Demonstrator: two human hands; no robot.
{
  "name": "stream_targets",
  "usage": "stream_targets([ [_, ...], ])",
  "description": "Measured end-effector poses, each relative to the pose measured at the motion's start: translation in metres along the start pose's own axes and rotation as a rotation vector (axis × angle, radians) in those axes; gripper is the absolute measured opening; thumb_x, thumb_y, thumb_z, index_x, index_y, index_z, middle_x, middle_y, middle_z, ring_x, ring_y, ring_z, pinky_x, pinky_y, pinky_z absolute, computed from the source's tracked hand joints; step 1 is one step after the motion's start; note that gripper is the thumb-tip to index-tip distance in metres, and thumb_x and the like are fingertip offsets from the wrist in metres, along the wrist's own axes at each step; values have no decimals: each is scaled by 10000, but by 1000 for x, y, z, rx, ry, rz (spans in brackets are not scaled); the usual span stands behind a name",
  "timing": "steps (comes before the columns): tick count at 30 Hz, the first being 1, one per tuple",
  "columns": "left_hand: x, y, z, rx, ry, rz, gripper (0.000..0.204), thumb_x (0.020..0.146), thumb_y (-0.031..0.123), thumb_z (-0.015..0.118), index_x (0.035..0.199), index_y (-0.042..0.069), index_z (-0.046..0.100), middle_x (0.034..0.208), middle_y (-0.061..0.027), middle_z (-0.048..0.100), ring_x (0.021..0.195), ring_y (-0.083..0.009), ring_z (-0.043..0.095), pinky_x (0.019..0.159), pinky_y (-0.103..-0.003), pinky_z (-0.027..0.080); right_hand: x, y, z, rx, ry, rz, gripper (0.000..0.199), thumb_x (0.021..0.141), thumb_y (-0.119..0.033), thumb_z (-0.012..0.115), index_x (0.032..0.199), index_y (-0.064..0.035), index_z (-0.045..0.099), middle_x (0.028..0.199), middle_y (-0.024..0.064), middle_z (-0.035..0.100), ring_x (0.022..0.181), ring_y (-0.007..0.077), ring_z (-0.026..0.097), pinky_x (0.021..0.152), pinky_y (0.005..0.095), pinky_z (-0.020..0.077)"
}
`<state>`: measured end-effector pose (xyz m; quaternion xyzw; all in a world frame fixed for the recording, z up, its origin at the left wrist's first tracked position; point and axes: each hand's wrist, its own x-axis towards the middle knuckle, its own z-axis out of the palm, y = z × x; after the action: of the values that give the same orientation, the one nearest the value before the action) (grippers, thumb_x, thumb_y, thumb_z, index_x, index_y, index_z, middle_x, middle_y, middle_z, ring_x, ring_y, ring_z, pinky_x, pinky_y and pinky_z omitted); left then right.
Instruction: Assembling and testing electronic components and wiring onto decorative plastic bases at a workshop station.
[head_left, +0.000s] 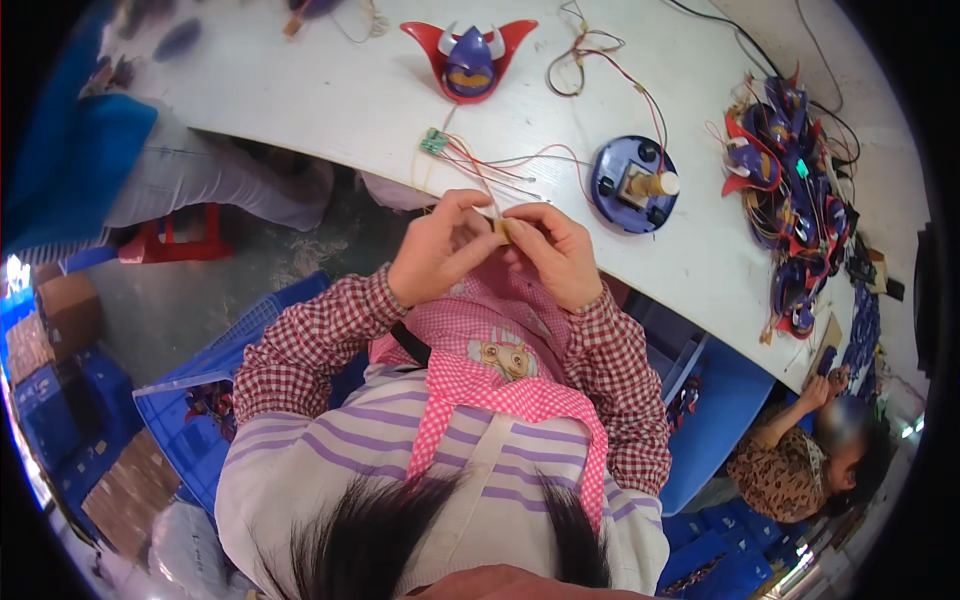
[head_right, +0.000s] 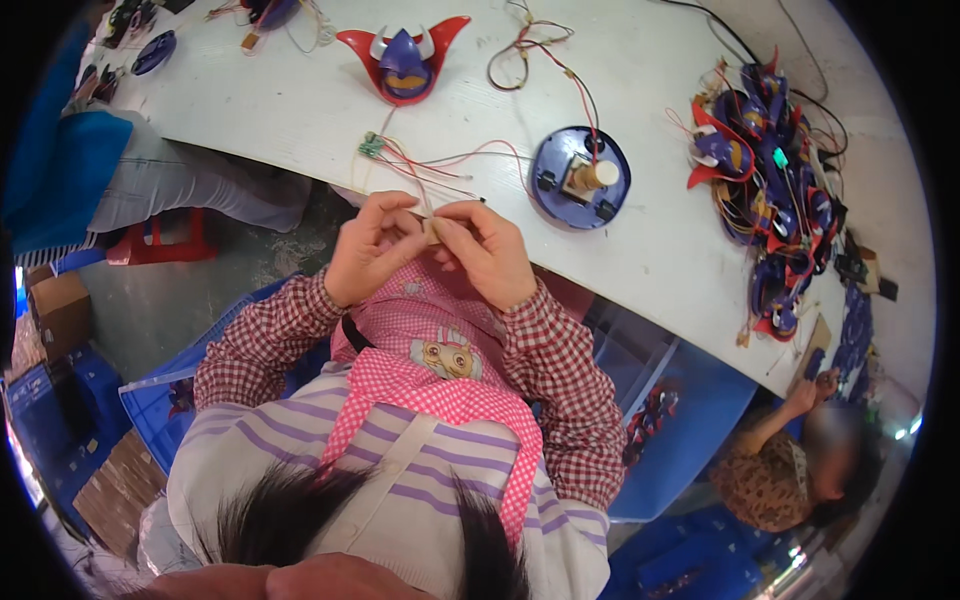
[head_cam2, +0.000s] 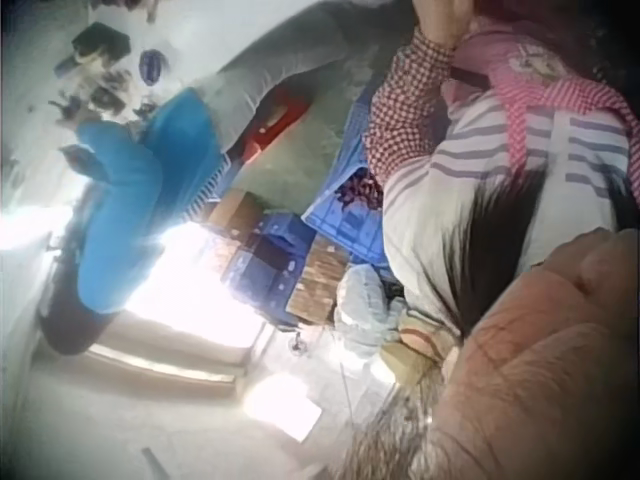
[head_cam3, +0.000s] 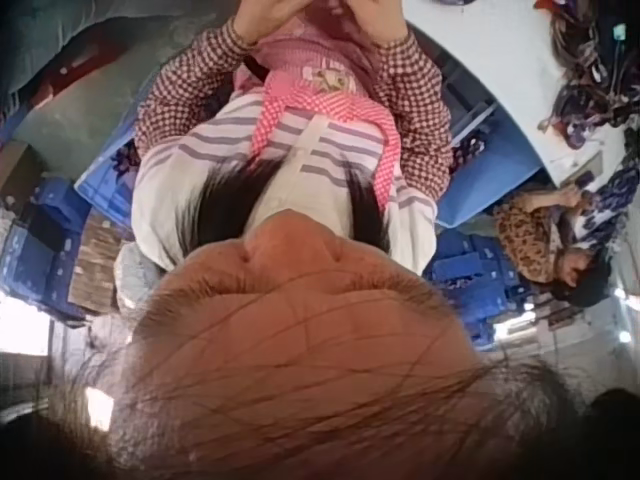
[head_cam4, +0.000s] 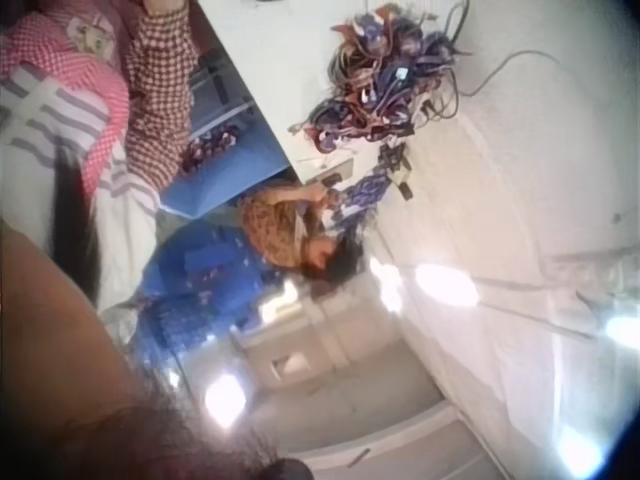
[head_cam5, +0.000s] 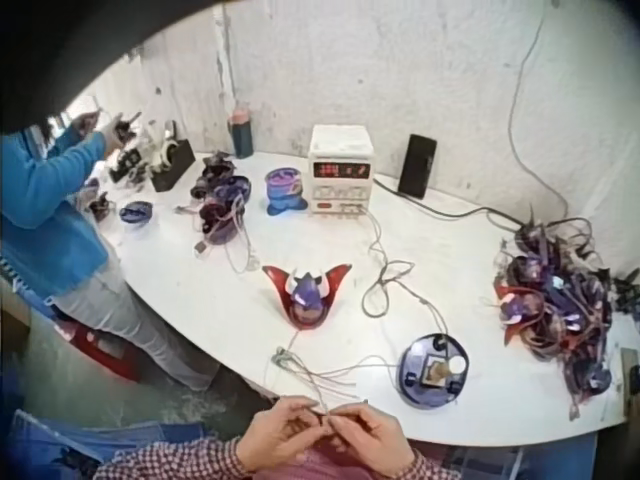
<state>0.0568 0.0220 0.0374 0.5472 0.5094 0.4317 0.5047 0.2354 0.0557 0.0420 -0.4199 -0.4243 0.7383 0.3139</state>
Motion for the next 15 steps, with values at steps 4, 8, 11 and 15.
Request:
stream_targets([
  [4,47,-8,-57,707,298,415,249,817,67,602,1056,6,566,778,-47,548,630,-147,483,600,-245,425,-1,-4,-12,16,-7,-19,190,906,-90,567,1068,7,585,858,75,612,645,93,547,564,169,452],
  [8,65,-18,-68,997,307,582,257,831,84,585,1072,0,564,795,-49,551,643,-139,476,612,-241,420,2,-3,-15,33,-5,-15,188,907,-97,570,1064,4,591,850,74,611,636,92,545,548,171,453],
  [11,68,-18,-66,1070,235,602,248,840,102,582,1065,0,567,795,-53,554,646,-136,478,617,-239,420,3,-2,-17,42,9,-3,186,908,-103,571,1061,1,596,846,73,611,631,92,543,537,173,453],
  [15,69,7,-63,529,57,-16,217,843,100,587,1035,0,577,809,-60,571,665,-127,488,626,-223,421,5,-1,-17,66,30,-13,182,908,-109,573,1054,-5,603,842,73,612,627,90,543,526,174,455],
])
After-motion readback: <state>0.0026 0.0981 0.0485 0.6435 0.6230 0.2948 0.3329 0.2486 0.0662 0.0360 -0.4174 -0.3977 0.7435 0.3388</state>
